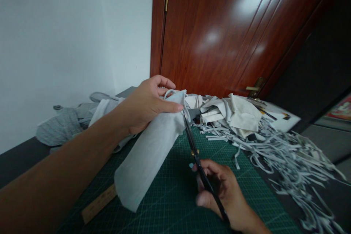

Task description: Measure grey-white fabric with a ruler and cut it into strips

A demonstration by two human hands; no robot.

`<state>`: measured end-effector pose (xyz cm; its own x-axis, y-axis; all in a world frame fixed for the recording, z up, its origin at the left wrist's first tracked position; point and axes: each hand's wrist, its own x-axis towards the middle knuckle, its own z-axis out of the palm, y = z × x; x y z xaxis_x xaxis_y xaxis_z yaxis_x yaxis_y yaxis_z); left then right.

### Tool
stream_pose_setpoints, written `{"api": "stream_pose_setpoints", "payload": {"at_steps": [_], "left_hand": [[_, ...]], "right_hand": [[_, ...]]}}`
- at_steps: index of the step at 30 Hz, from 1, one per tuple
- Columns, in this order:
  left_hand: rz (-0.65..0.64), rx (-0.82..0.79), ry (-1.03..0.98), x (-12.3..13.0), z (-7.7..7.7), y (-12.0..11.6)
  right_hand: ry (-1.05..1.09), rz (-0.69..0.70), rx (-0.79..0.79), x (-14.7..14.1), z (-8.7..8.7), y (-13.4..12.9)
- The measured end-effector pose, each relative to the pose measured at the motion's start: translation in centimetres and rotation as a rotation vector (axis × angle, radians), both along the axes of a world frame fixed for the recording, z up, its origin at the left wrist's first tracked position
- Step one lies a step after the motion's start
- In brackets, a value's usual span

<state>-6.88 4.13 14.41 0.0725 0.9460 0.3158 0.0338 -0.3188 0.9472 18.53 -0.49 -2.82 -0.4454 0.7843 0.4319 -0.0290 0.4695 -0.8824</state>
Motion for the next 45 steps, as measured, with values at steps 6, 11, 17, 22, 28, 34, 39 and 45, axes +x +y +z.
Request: {"api": "stream_pose_setpoints", "payload": {"at_steps": [6, 11, 17, 22, 28, 34, 39, 45], "left_hand": [[-0.041, -0.064, -0.069, 0.9, 0.3, -0.6], [-0.041, -0.102, -0.087, 0.9, 0.5, -0.6], [-0.034, -0.057, -0.051, 0.5, 0.0, -0.3], [0.008, -0.011, -0.017, 0.3, -0.2, -0.2], [-0.1, -0.038, -0.073, 0.1, 0.5, -0.5], [-0.138, -0.058, -0.068, -0.5, 1.0, -0.8], [-0.123, -0.048, -0.018, -1.1, 0.9, -0.6], [-0.175, -0.07, -0.015, -1.4, 0.9, -0.6]], "right_hand": [[0.004, -0.046, 0.001, -0.5, 0.6, -0.2], [0.016, -0.056, 0.018, -0.6, 0.8, -0.3], [-0.01, -0.07, 0.055, -0.6, 0.9, -0.3], [-0.032, -0.078, 0.049, -0.8, 1.3, -0.5], [-0.099, -0.098, 0.041, -0.7, 1.7, -0.8], [-0.129, -0.116, 0.046, -0.8, 1.7, -0.8], [-0.172, -0.158, 0.071, -0.7, 1.7, -0.7], [-0.13, -0.129, 0.076, -0.6, 1.7, -0.6]]}}
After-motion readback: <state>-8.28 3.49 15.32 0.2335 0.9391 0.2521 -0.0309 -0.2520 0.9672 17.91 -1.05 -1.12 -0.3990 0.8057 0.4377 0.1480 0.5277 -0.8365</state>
